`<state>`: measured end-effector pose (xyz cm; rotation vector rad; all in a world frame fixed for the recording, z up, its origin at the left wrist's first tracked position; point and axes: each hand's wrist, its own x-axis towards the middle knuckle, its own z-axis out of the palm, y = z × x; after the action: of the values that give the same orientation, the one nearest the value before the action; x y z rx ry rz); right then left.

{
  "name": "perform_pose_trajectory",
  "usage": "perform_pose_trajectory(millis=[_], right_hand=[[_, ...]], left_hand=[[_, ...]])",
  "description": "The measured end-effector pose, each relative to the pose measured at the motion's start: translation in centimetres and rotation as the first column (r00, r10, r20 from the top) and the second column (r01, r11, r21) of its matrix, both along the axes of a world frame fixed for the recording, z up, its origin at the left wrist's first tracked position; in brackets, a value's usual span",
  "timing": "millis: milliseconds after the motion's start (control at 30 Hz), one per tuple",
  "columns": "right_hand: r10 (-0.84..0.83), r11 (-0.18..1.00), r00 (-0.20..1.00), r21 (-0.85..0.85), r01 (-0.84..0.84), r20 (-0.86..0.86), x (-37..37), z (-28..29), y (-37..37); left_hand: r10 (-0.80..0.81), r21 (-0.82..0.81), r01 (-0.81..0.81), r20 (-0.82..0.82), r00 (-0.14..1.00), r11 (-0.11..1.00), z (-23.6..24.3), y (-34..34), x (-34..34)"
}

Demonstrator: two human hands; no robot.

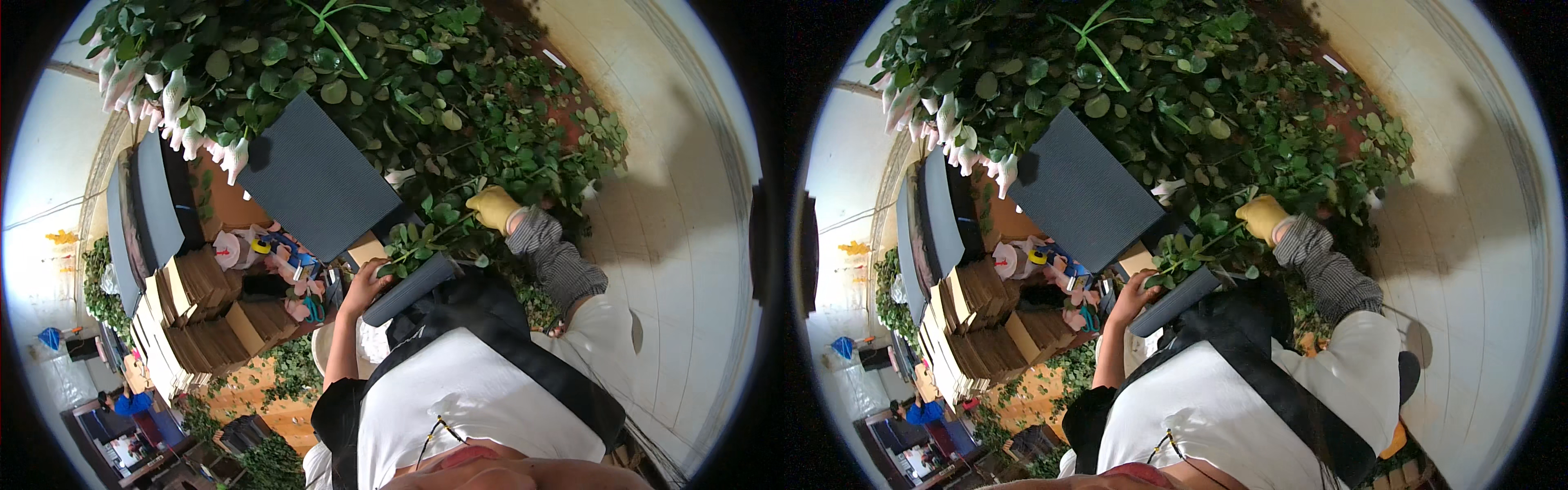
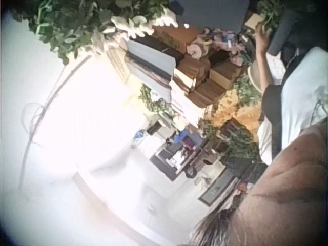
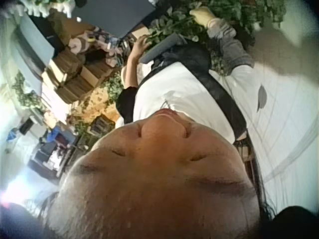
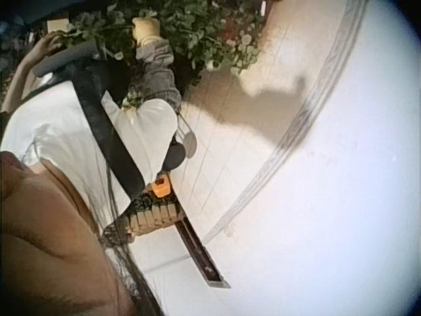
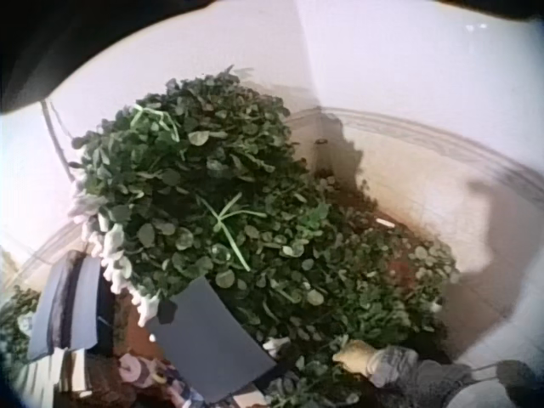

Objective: The person organizes pink roses into black containers, first using tweezers to adjust them in one box, then picking up individual roses from a large pile and placing them into another black container.

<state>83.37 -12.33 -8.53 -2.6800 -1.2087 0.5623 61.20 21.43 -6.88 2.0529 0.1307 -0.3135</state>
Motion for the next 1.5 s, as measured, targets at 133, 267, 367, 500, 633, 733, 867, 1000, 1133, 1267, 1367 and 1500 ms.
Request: perform_pose_trajectory(millis=[133, 267, 367, 500, 633, 733, 867, 1000, 1133, 1267, 1367, 1500], right_hand=[[0.073, 0.996, 0.994, 0.056, -0.068, -0.083, -1.4, 15.4, 9.2], [0.545, 0.44, 0.836, 0.871, -0.22, -0.064, -1.3, 17.7, 18.3], [0.568, 0.719, 0.744, 0.652, -0.241, -0.353, 4.5, 10.7, 23.9], [0.346, 0.924, 0.55, 0.173, -0.342, -0.76, 6.9, 3.8, 24.3], [0.275, 0.949, 0.511, 0.144, -0.281, -0.814, 6.0, 8.0, 23.2], [0.51, 0.847, 0.638, 0.208, -0.489, -0.576, 9.8, 13.4, 24.1], [0.641, 0.539, 0.761, 0.762, -0.359, -0.095, 13.4, 26.2, 28.8], [0.199, 0.224, 0.868, 0.842, -0.492, 0.454, 15.6, 40.1, 36.4], [-0.399, 0.573, 0.292, 0.484, -0.661, 0.87, 26.3, 50.5, 42.6], [-0.192, 0.942, 0.48, 0.297, -0.153, 0.856, 31.3, 46.5, 44.9], [-0.278, 0.897, 0.603, 0.427, -0.117, 0.748, 24.7, 43.9, 46.0], [-0.431, 0.623, 0.767, 0.772, -0.127, 0.474, 29.7, 44.1, 42.6]], left_hand=[[0.181, 0.123, -0.186, 0.047, 0.982, 0.975, -1.4, 1.9, -2.9], [0.216, 0.046, -0.214, -0.029, 0.976, 0.976, -2.6, 1.8, -2.8], [0.228, -0.076, -0.239, -0.136, 0.964, 0.968, -2.8, 1.7, -2.4], [0.24, -0.161, -0.248, -0.065, 0.969, 0.955, -3.1, 1.3, -2.6], [0.202, -0.157, -0.198, 0.009, 0.979, 0.967, -3.7, 1.4, -3.3], [0.02, -0.331, 0.006, 0.076, 0.997, 0.944, -2.8, 2.1, -3.1], [-0.127, -0.229, 0.151, 0.117, 0.985, 0.962, -5.1, 3.9, -2.4], [0.089, 0.087, -0.082, -0.079, 0.993, 0.993, -1.9, 2.1, -2.8], [0.153, 0.008, -0.154, 0.063, 0.986, 0.988, -5.9, 1.0, -2.7], [0.197, -0.036, -0.195, 0.065, 0.978, 0.98, -5.4, 0.2, -2.3], [0.304, -0.034, -0.306, -0.06, 0.951, 0.951, -1.5, 0.6, -3.8], [0.212, -0.026, -0.212, -0.004, 0.977, 0.977, -1.8, 0.2, -0.7]])
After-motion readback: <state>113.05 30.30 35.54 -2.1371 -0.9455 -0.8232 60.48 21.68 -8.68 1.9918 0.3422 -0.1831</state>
